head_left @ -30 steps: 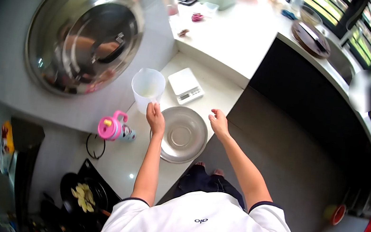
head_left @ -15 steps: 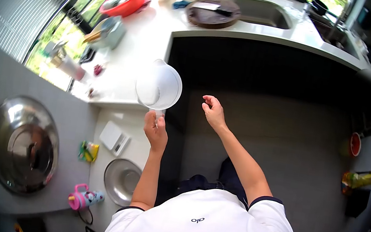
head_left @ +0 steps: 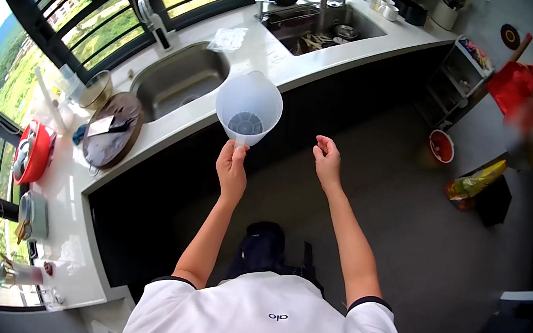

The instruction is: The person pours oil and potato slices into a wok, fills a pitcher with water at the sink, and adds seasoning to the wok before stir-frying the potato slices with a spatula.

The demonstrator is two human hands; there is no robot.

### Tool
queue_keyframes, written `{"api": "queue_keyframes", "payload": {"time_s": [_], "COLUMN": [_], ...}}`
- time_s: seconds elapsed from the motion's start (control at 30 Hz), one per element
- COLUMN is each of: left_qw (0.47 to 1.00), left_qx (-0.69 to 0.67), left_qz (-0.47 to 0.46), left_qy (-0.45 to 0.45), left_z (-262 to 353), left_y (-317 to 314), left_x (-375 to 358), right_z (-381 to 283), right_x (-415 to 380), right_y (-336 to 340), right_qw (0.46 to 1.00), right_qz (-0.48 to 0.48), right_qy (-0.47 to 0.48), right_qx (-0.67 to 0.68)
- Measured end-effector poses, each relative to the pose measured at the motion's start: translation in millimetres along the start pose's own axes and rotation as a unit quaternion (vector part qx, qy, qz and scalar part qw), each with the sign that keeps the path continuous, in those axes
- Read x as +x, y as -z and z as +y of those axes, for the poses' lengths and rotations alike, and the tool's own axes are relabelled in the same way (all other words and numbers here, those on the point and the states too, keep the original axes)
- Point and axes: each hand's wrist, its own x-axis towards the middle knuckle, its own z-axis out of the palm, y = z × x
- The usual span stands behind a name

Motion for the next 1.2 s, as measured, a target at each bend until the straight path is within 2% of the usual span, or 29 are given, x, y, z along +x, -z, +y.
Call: {"api": "queue_keyframes", "payload": {"time_s": [0.17,0.27,0.43,0.47,0.57,0.63,0.67,0.8,0.83,0.9,1.03,1.17,1.2], "left_qw": [0.998,0.998,0.995,0.995,0.996,0.996,0.997,0.996,0.996,0.995,0.987,0.980,0.977], "left_qx": [-0.052,-0.037,-0.076,-0.066,-0.048,-0.050,-0.052,-0.048,-0.028,-0.019,0.007,-0.005,-0.002], "left_qz": [-0.033,-0.036,-0.068,-0.071,-0.078,-0.070,-0.060,-0.028,-0.013,0.018,0.056,0.076,0.080], "left_qy": [-0.019,-0.022,0.004,0.004,0.024,0.021,0.020,0.074,0.081,0.095,0.148,0.185,0.196], "left_z": [-31.2,-65.5,-89.5,-95.0,-126.4,-159.5,-176.4,-232.0,-245.6,-260.6,-291.3,-307.4,-308.1], "left_y": [-133.3,-208.8,-323.4,-345.5,-399.5,-432.4,-449.0,-510.5,-524.0,-554.4,-605.4,-637.9,-644.1], "left_x": [128.4,212.3,332.6,354.0,409.8,442.6,458.7,508.6,518.4,541.2,574.6,604.4,610.4], "right_z": [51.1,77.4,64.1,55.5,80.0,95.4,102.7,137.4,141.4,163.5,183.9,200.8,207.0], "right_x": [139.4,239.6,390.3,417.6,513.8,576.7,612.8,770.0,808.0,886.7,995.1,1069.4,1077.9], "right_y": [62.4,86.4,125.2,134.9,155.2,157.7,157.1,138.2,129.4,109.4,64.2,10.5,-1.1], "right_qw": [0.998,0.996,0.994,0.996,0.990,0.993,0.993,0.959,0.954,0.922,0.879,0.862,0.871], "right_qz": [0.062,0.086,0.072,0.059,0.041,0.017,-0.001,-0.106,-0.137,-0.185,-0.284,-0.358,-0.349], "right_qy": [-0.008,0.002,0.027,0.000,0.068,0.061,0.055,0.191,0.182,0.235,0.233,0.250,0.253], "right_qx": [-0.013,-0.037,-0.084,-0.063,-0.114,-0.096,-0.101,-0.180,-0.192,-0.244,-0.305,-0.258,-0.234]}}
